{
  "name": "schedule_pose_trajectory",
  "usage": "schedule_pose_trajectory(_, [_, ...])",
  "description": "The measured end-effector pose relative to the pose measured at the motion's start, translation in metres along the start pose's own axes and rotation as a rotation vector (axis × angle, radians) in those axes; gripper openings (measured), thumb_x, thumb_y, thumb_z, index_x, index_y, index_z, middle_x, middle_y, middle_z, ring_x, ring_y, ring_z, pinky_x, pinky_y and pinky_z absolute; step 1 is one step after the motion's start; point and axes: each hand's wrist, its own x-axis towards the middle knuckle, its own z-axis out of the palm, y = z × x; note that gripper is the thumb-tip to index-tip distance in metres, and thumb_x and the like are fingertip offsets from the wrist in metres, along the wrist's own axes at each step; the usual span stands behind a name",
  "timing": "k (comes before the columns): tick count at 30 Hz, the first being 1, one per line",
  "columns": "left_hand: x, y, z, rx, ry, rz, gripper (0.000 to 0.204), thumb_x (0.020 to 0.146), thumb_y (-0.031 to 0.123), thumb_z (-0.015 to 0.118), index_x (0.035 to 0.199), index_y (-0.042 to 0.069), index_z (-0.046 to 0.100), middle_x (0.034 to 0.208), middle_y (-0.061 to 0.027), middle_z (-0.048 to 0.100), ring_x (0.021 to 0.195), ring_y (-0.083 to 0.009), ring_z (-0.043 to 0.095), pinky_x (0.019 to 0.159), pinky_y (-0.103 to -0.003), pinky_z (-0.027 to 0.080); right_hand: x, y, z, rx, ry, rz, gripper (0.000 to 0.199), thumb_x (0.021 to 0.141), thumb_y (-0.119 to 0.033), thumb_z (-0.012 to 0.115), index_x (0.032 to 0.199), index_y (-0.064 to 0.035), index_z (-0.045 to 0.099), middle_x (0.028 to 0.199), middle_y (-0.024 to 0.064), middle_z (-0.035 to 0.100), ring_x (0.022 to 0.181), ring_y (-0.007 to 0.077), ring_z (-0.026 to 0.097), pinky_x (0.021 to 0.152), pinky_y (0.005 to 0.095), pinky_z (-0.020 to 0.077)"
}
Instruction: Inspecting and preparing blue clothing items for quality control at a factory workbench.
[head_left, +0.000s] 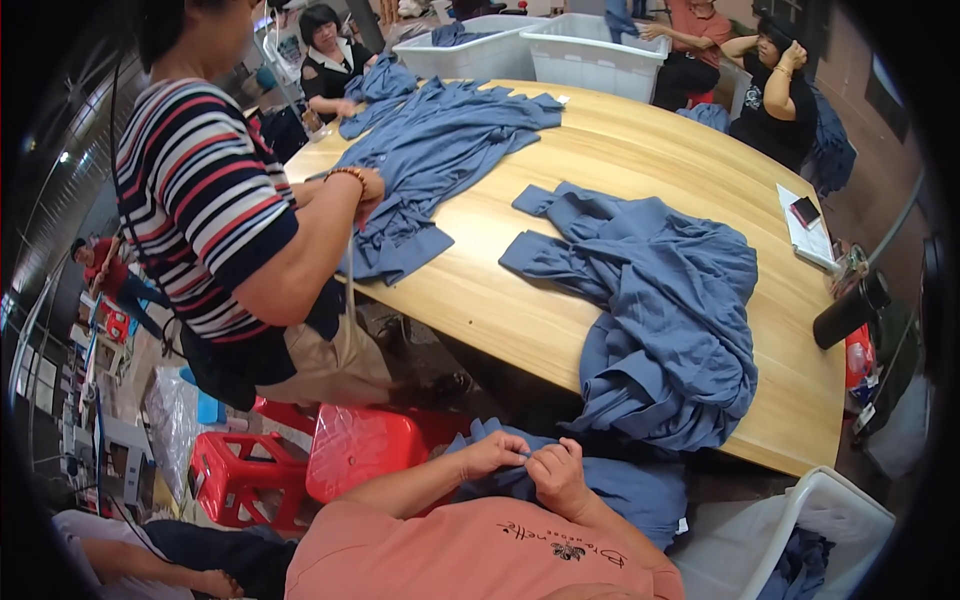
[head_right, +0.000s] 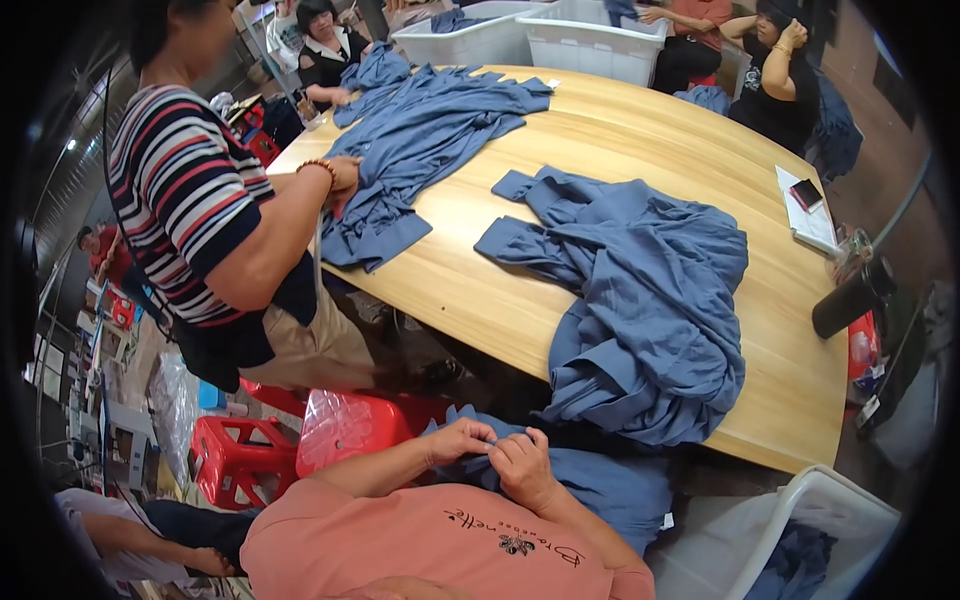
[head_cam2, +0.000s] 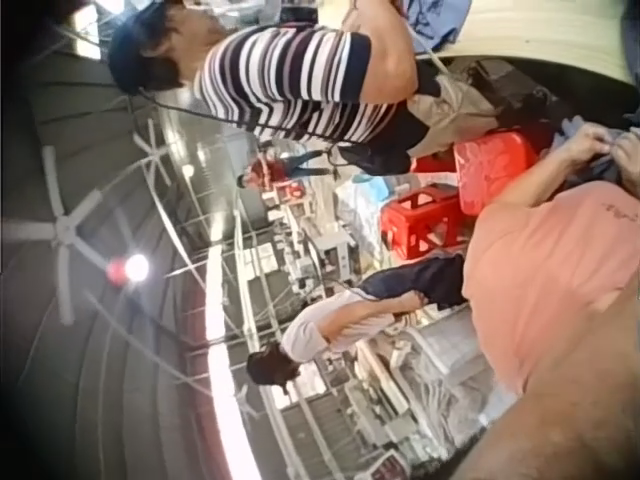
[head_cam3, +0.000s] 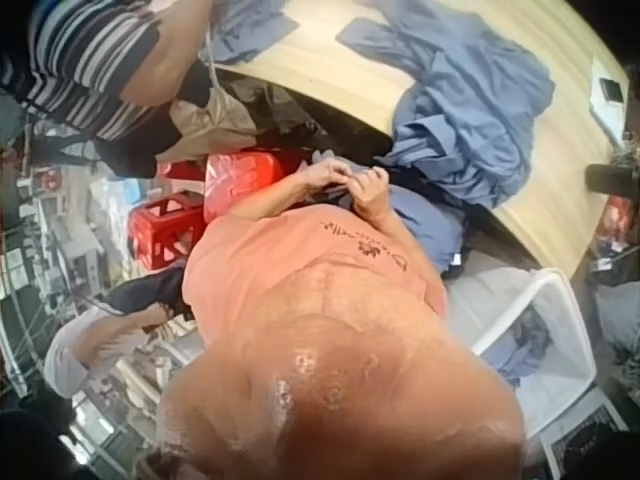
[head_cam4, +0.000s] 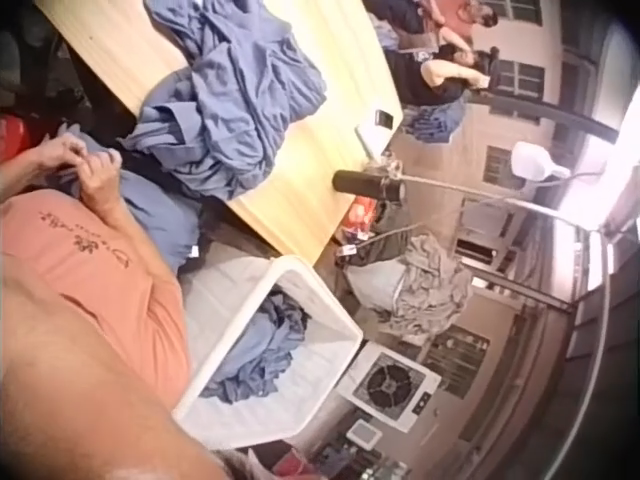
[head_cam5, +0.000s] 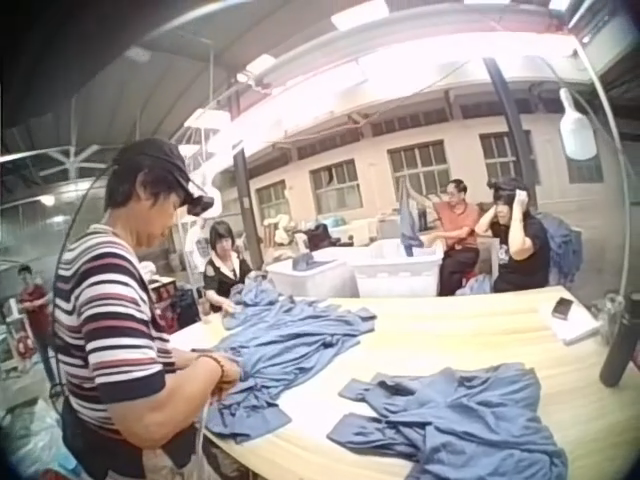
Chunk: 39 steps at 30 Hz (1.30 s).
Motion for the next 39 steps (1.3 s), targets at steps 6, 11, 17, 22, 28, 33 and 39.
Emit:
schedule_pose_trajectory(6, [-0.002, -0.007, 0.001, -0.025, 0.046, 0.082, 0.01, 0.078, 0.003, 0.062, 0.087, 0.003, 0.061, 0.08, 0.0031, 0.058, 0.073, -0.003, 0.05, 0.065, -0.017, 0.04, -0.016, 0.008, 0.015, 0.461, -0.035, 0.408, 0.009, 0.069, -0.003, 0.06, 0.078, -0.0068, 0.06, 0.087, 0.0065, 0.059, 0.08, 0.0238, 0.057, 0.069, 0.0344, 0.0432])
schedule_pose_trajectory(11, [-0.004, -0.02, 0.001, 0.199, 0.107, 0.12, 0.009, 0.078, 0.003, 0.061, 0.087, 0.001, 0.062, 0.078, 0.001, 0.059, 0.072, -0.0048, 0.051, 0.066, -0.019, 0.043, -0.028, 0.009, 0.018, 0.742, -0.116, 0.636, 0.012, 0.065, 0.003, 0.063, 0.076, -0.0009, 0.064, 0.074, 0.0096, 0.061, 0.069, 0.0191, 0.06, 0.062, 0.0263, 0.0467])
schedule_pose_trajectory(17, [-0.003, -0.021, 0.004, 0.231, 0.176, 0.134, 0.01, 0.078, 0.005, 0.061, 0.086, 0.0, 0.063, 0.076, 0.0009, 0.06, 0.071, -0.0048, 0.051, 0.065, -0.021, 0.043, -0.033, 0.022, 0.027, 0.858, -0.152, 0.732, 0.011, 0.069, -0.002, 0.064, 0.08, -0.0012, 0.064, 0.076, 0.0087, 0.061, 0.069, 0.0189, 0.059, 0.062, 0.0272, 0.0458])
schedule_pose_trajectory(22, [-0.002, -0.011, 0.008, 0.549, 0.256, 0.199, 0.012, 0.074, 0.006, 0.061, 0.085, 0.002, 0.064, 0.073, -0.0082, 0.063, 0.069, -0.012, 0.057, 0.063, -0.026, 0.046, -0.029, 0.03, 0.03, 0.822, -0.318, 0.795, 0.013, 0.074, -0.013, 0.062, 0.082, -0.0017, 0.063, 0.073, 0.013, 0.06, 0.066, 0.0233, 0.059, 0.061, 0.0317, 0.0458])
schedule_pose_trajectory(28, [0.008, -0.015, 0.024, 1.177, 0.514, 0.713, 0.004, 0.067, 0.005, 0.059, 0.07, 0.006, 0.06, 0.066, -0.0117, 0.058, 0.066, -0.0291, 0.057, 0.061, -0.04, 0.045, -0.037, 0.024, 0.038, 0.384, -0.208, 0.763, 0.017, 0.072, -0.018, 0.06, 0.072, -0.0016, 0.059, 0.067, 0.0198, 0.058, 0.061, 0.0368, 0.057, 0.054, 0.041, 0.0449])
schedule_pose_trajectory(33, [0.007, -0.028, 0.045, 1.174, 0.587, 0.696, 0.006, 0.066, 0.008, 0.06, 0.072, 0.007, 0.059, 0.066, -0.0118, 0.058, 0.066, -0.0287, 0.056, 0.061, -0.04, 0.044, -0.046, 0.007, 0.035, 0.151, -0.046, 0.653, 0.016, 0.072, -0.015, 0.055, 0.062, -0.0051, 0.048, 0.057, 0.0157, 0.055, 0.053, 0.0345, 0.056, 0.048, 0.0445, 0.0443])
schedule_pose_trajectory(39, [0.019, -0.013, 0.016, 1.105, 0.468, 0.531, 0.008, 0.067, 0.017, 0.063, 0.068, 0.009, 0.061, 0.069, -0.0088, 0.059, 0.068, -0.0271, 0.056, 0.064, -0.039, 0.04, -0.045, 0.019, 0.026, 0.174, 0.069, 0.682, 0.012, 0.071, -0.012, 0.056, 0.066, -0.0037, 0.05, 0.064, 0.0181, 0.054, 0.057, 0.0355, 0.055, 0.053, 0.0444, 0.0439])
